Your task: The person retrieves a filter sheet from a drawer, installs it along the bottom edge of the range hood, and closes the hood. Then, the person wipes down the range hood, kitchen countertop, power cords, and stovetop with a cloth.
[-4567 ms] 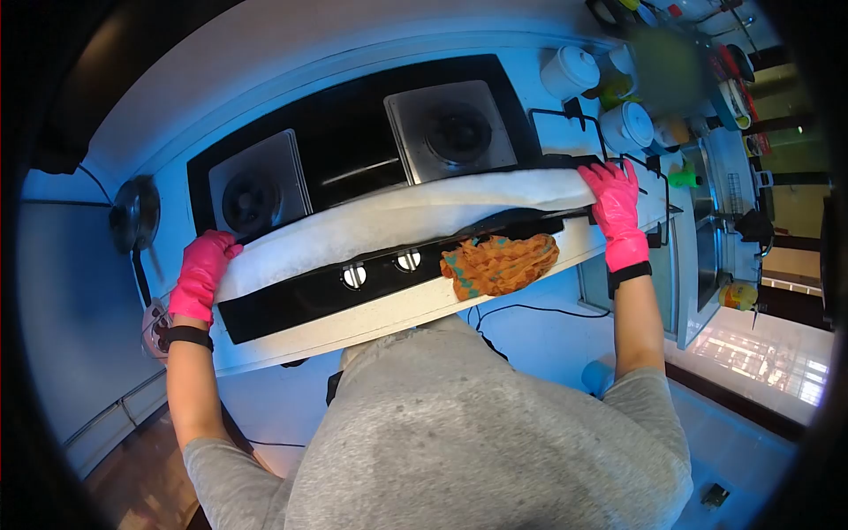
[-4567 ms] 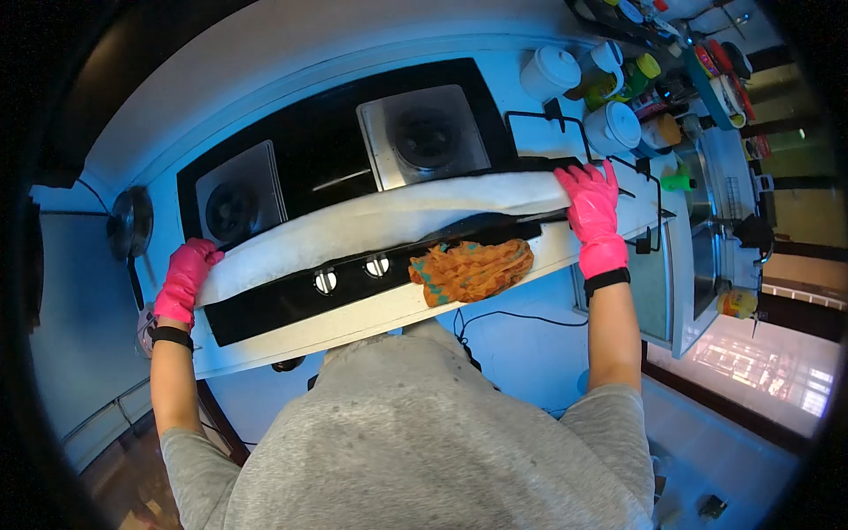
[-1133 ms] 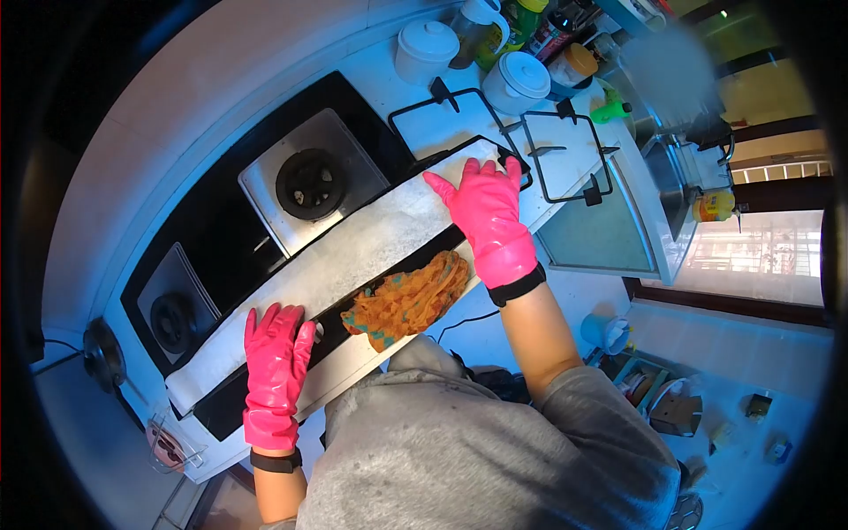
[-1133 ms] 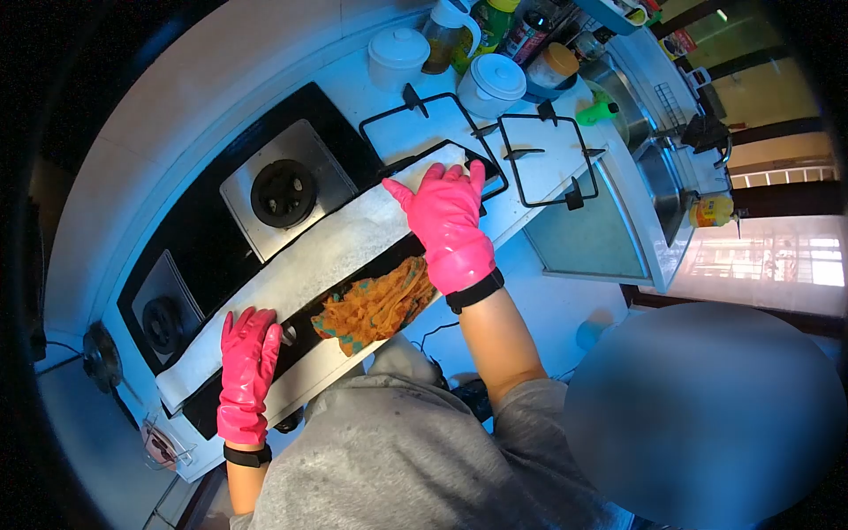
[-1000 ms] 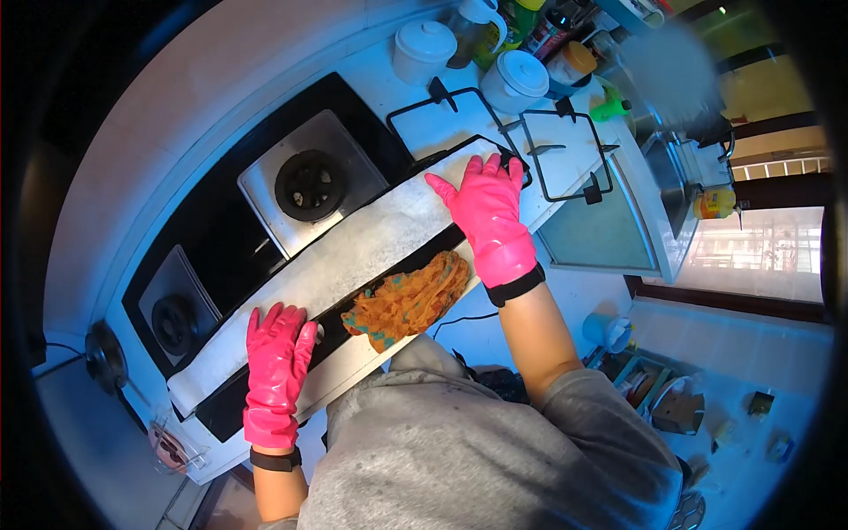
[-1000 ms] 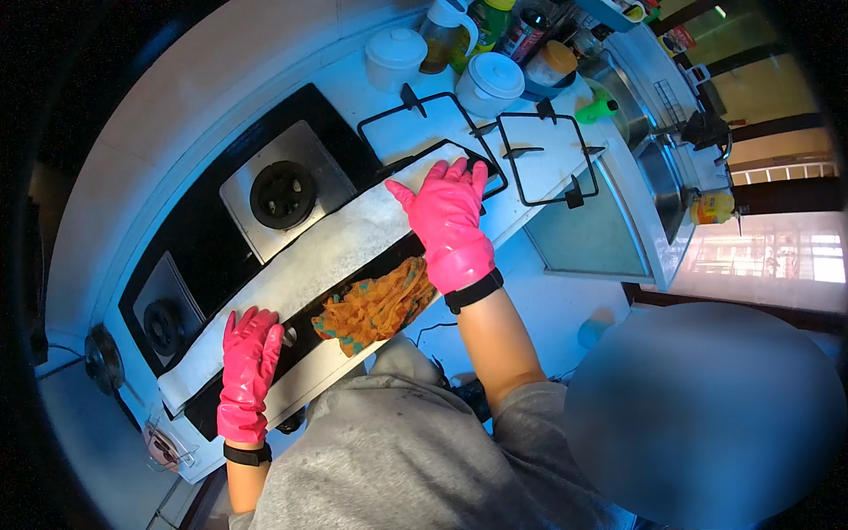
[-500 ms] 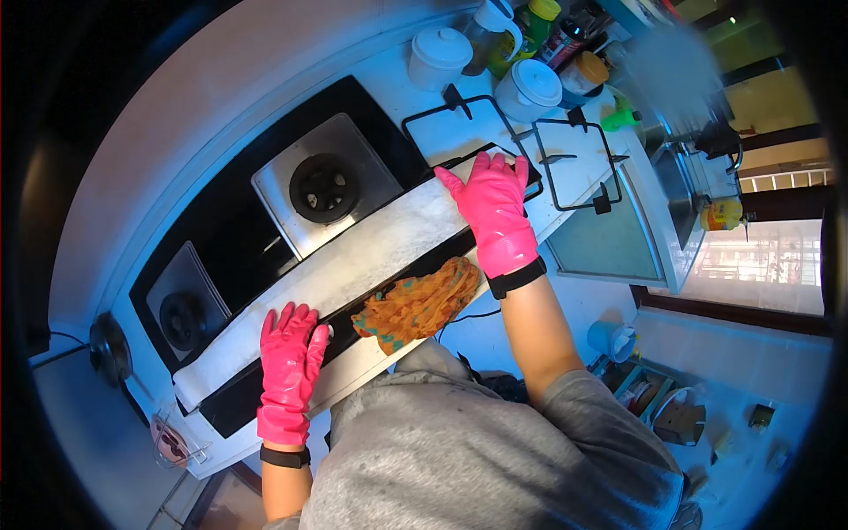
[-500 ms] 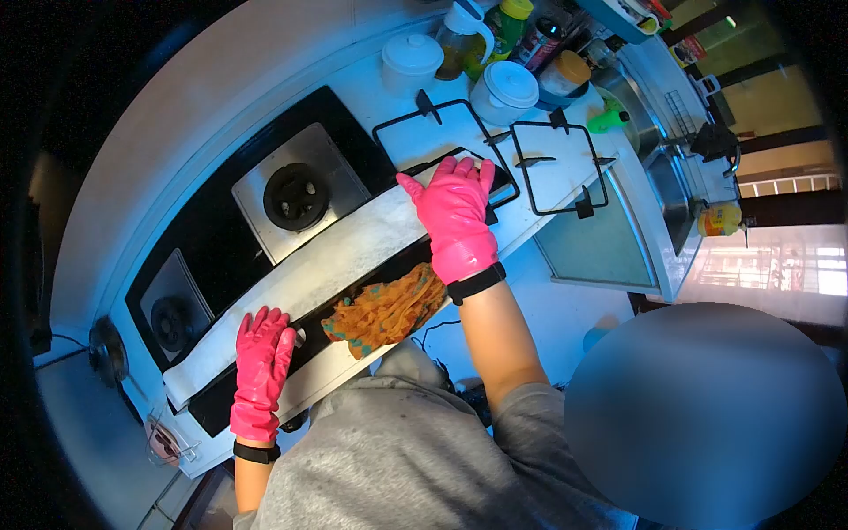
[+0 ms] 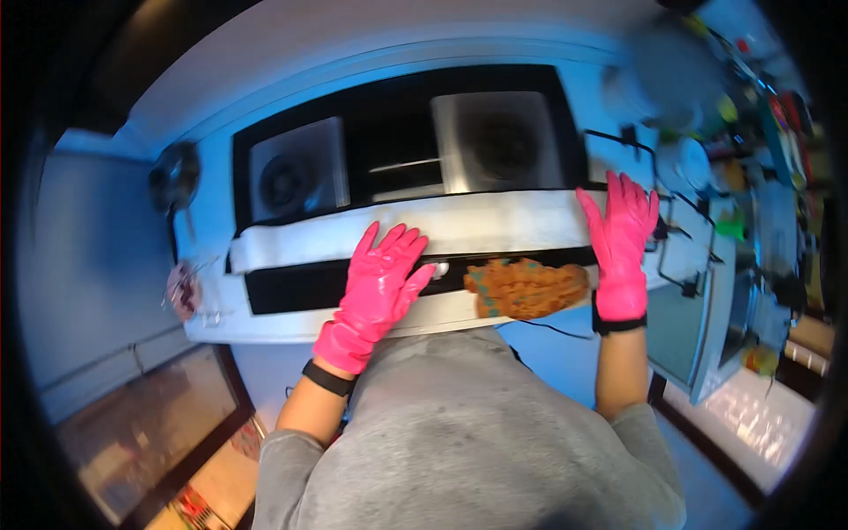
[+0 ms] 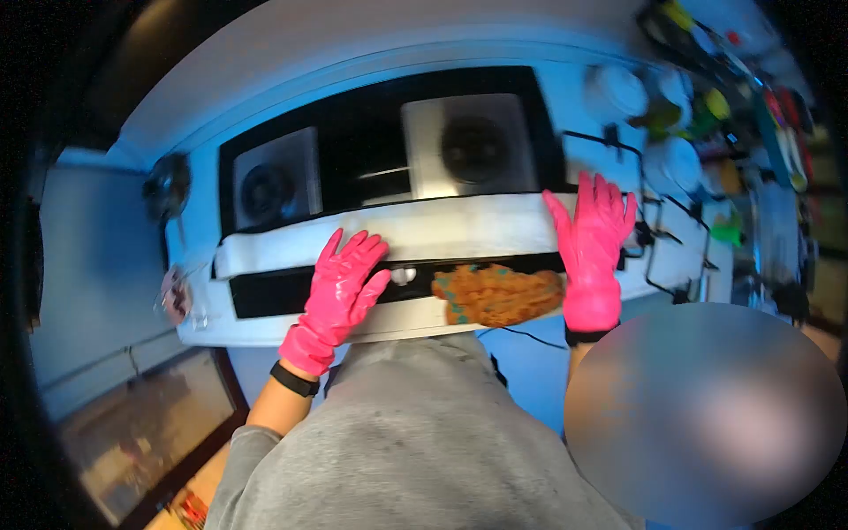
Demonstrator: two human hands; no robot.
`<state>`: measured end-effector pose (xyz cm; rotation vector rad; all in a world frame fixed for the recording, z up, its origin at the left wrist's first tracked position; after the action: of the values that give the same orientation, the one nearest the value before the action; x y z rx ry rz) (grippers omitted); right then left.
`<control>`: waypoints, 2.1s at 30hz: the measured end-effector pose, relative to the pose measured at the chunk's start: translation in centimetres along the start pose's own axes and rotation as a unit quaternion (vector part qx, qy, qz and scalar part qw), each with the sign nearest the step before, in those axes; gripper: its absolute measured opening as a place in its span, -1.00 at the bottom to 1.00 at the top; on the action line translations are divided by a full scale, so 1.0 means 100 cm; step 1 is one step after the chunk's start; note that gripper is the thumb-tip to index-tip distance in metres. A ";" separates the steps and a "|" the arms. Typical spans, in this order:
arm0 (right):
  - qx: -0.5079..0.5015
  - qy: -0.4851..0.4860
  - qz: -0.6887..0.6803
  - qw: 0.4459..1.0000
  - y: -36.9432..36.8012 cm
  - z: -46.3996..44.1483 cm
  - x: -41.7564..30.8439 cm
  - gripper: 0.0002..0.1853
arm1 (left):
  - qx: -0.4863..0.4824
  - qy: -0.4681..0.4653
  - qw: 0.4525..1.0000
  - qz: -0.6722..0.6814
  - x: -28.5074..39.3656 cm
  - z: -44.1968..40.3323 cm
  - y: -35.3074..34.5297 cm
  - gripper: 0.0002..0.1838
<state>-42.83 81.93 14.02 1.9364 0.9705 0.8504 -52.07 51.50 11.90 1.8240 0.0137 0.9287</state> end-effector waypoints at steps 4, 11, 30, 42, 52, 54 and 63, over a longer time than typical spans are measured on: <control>-0.178 0.170 -0.244 0.938 0.016 0.026 -0.099 -0.45 | 0.143 0.109 0.975 -0.129 -0.033 0.035 0.051 -0.64; -0.170 0.245 -0.269 0.916 0.043 0.002 -0.168 -0.42 | 0.100 0.191 0.965 -0.150 -0.085 0.070 0.044 -0.55; -0.378 0.461 -0.303 0.743 0.030 0.016 -0.325 -0.59 | 0.185 0.073 0.964 -0.177 -0.173 0.131 0.165 -0.61; -0.452 0.515 -0.084 0.724 0.012 -0.008 -0.380 -0.31 | 0.259 0.105 0.952 -0.122 -0.200 0.173 0.186 -0.66; -0.166 0.501 -0.390 0.754 0.075 -0.025 -0.525 -0.85 | 0.256 0.051 0.953 -0.151 -0.188 0.161 0.175 -0.63; -0.242 0.522 -0.362 0.734 0.053 -0.012 -0.540 -0.85 | 0.267 0.039 0.953 -0.137 -0.182 0.162 0.177 -0.68; -0.133 0.408 -0.254 0.867 0.048 -0.025 -0.548 -0.78 | 0.241 0.087 0.951 -0.174 -0.170 0.186 0.173 -0.69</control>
<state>-69.71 34.28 7.88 0.9611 1.6455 1.4169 -59.75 21.94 12.85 2.0821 0.7062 0.8757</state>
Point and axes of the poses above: each hand's wrist, its own z-axis away from the middle knuckle, its own y-axis out of the back of the hand, x = y × z, the point moved 9 cm from there along -z, towards the middle knuckle, and after that the axes turned 5 degrees about z, right-handed, at the moved point
